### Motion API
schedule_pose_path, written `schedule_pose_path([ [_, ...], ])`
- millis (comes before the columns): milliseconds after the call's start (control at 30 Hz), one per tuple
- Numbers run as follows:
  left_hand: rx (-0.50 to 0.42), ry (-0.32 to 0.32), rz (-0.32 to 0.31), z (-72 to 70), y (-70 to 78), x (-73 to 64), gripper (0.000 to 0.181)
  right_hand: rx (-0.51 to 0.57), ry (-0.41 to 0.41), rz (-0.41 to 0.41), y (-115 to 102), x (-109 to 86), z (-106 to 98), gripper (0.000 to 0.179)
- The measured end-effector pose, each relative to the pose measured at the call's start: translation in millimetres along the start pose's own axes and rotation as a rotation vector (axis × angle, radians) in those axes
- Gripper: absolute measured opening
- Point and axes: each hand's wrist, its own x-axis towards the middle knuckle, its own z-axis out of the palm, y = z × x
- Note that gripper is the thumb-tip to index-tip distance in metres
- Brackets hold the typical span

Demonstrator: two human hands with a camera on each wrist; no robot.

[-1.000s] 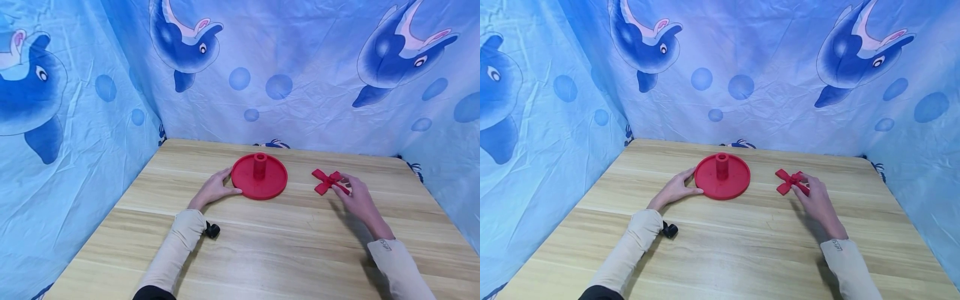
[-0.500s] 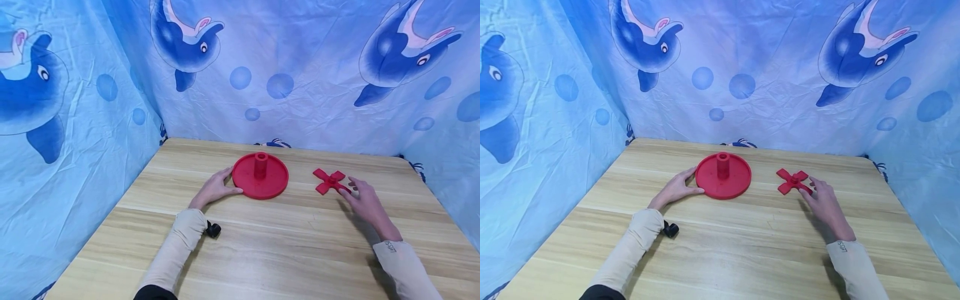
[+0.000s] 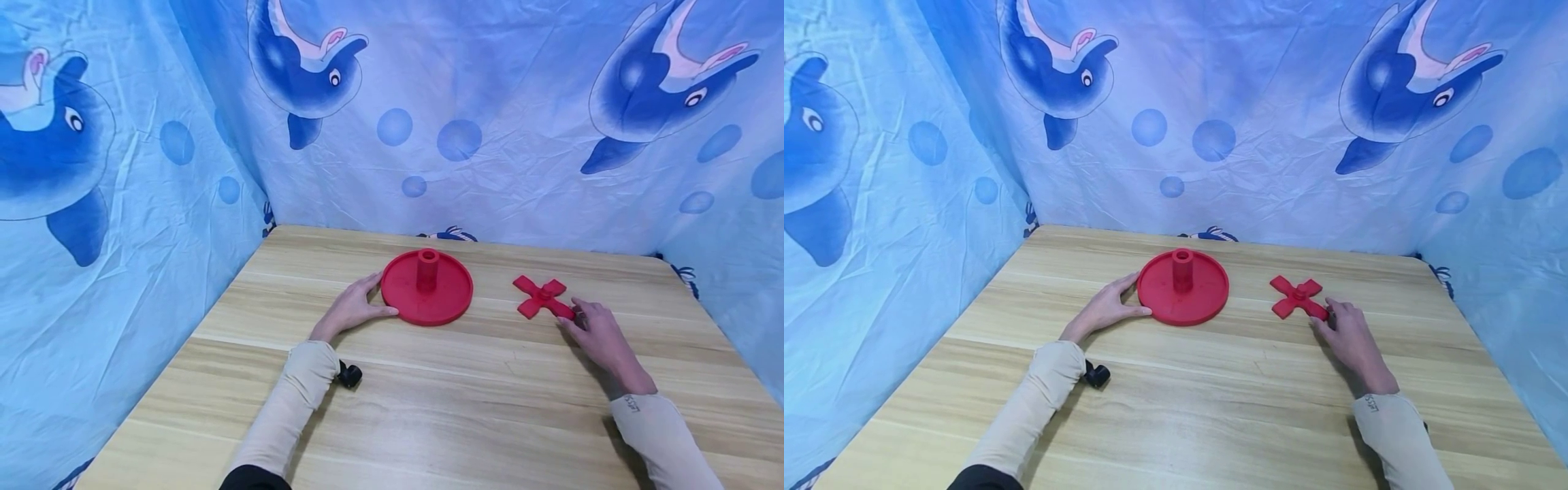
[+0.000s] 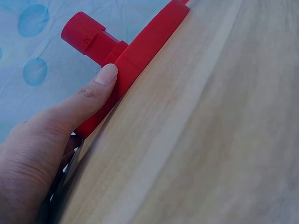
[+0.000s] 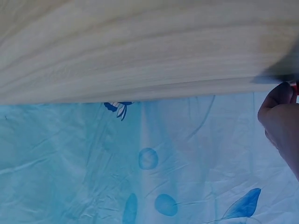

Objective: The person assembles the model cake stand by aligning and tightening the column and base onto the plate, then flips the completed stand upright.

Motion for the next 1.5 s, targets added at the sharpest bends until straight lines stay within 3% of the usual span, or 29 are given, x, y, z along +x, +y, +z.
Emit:
schedule_pose_path([
  [400, -0.012, 0.010, 0.002, 0.2, -1.4, -1.5, 0.111, -0.038, 0.023, -0.013, 0, 1.9, 7, 0.062],
  [900, -0.003, 0.012, -0.002, 0.1, 0.3, -1.7, 0.110, -0.067, 0.108, -0.061, 5, 4.4, 15, 0.038],
  [1233, -0.009, 0.009, -0.005, 0.6, 1.4, -2.5, 0.111, -0.068, 0.111, -0.042, 0, 2.3, 13, 0.038],
  [1500, -0.013, 0.010, 0.005, 1.2, -1.4, -1.5, 0.110, -0.038, 0.163, -0.060, -8, -0.1, 10, 0.037],
])
